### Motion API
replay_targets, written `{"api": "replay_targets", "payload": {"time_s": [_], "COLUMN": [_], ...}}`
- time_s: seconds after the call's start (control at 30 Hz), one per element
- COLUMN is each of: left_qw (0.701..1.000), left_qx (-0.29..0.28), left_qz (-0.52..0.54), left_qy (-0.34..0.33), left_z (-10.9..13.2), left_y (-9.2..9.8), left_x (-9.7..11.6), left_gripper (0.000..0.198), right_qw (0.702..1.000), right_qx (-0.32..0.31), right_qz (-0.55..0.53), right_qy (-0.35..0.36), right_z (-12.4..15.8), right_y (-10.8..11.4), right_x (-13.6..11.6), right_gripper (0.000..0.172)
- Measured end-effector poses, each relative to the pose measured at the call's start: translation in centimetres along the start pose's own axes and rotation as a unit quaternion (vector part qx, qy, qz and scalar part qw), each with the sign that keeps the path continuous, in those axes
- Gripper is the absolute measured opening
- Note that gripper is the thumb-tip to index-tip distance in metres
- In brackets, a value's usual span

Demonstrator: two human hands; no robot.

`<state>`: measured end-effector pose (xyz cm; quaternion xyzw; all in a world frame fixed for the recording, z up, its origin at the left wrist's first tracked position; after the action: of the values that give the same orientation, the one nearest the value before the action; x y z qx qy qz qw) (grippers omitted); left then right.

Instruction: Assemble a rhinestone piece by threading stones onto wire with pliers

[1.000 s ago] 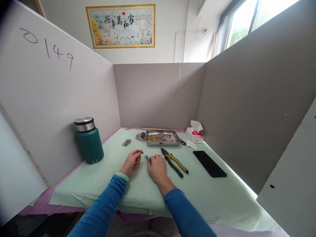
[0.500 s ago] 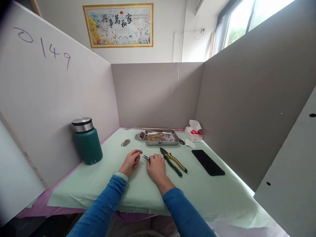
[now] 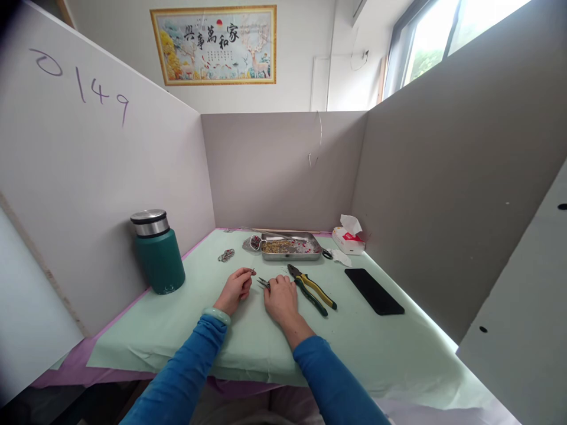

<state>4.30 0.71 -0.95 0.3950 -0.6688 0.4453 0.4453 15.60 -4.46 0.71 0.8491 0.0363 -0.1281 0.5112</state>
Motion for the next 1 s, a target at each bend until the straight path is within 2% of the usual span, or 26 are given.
{"api": "replay_targets", "payload": {"time_s": [1.0], "left_qw": [1.000], "left_qx": [-0.002], "left_qz": [-0.021], "left_qy": [0.000], "left_z": [-0.08], "left_y": [-0.09], "left_x": [0.05], "left_gripper": [0.015], "right_qw": [1.000], "right_qx": [-0.008], "right_qz": [-0.002], "right_qy": [-0.003], "right_z": [-0.14], "right_y": [-0.24], "right_x": [0.14], "right_gripper": [0.023]}}
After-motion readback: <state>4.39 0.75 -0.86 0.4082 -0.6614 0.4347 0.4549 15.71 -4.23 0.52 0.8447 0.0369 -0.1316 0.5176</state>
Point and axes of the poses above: each hand's wrist, its own z-axis away from the middle knuckle, its own y-axis out of the back of the hand, x = y × z, the point moved 10 cm from there along -z, towards the middle knuckle, and after that the axes turned 8 degrees about -y, right-handed, at the moved point
